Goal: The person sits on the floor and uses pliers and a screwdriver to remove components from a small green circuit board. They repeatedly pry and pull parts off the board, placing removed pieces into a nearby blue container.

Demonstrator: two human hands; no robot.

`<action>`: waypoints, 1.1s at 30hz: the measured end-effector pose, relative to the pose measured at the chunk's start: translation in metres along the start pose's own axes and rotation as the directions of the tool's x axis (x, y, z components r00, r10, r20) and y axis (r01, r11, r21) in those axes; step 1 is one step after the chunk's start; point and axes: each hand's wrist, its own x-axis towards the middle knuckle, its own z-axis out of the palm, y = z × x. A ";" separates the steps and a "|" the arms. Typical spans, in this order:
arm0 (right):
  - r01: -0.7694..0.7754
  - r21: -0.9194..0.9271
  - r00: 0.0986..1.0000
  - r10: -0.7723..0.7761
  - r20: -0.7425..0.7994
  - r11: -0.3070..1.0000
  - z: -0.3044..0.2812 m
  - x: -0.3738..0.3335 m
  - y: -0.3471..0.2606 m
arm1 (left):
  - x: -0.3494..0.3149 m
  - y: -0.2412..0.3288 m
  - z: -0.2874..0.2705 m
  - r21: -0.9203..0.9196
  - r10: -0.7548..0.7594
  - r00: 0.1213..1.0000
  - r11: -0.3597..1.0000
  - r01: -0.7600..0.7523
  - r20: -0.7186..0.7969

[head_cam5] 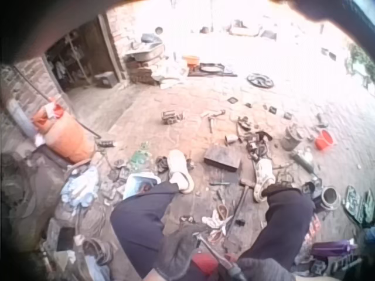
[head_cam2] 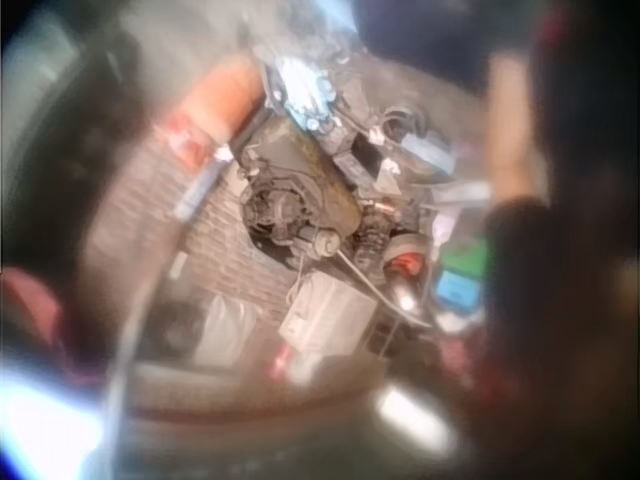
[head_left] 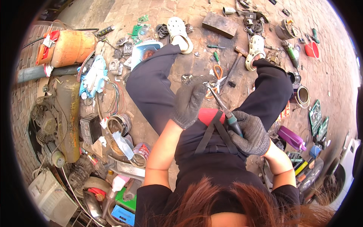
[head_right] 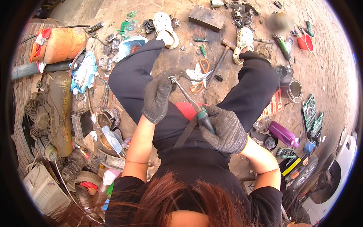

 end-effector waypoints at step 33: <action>-0.098 0.407 0.988 0.038 0.153 0.908 -0.003 -0.013 0.012 | -0.002 0.004 0.013 -0.748 -0.374 0.917 0.568 0.342 0.135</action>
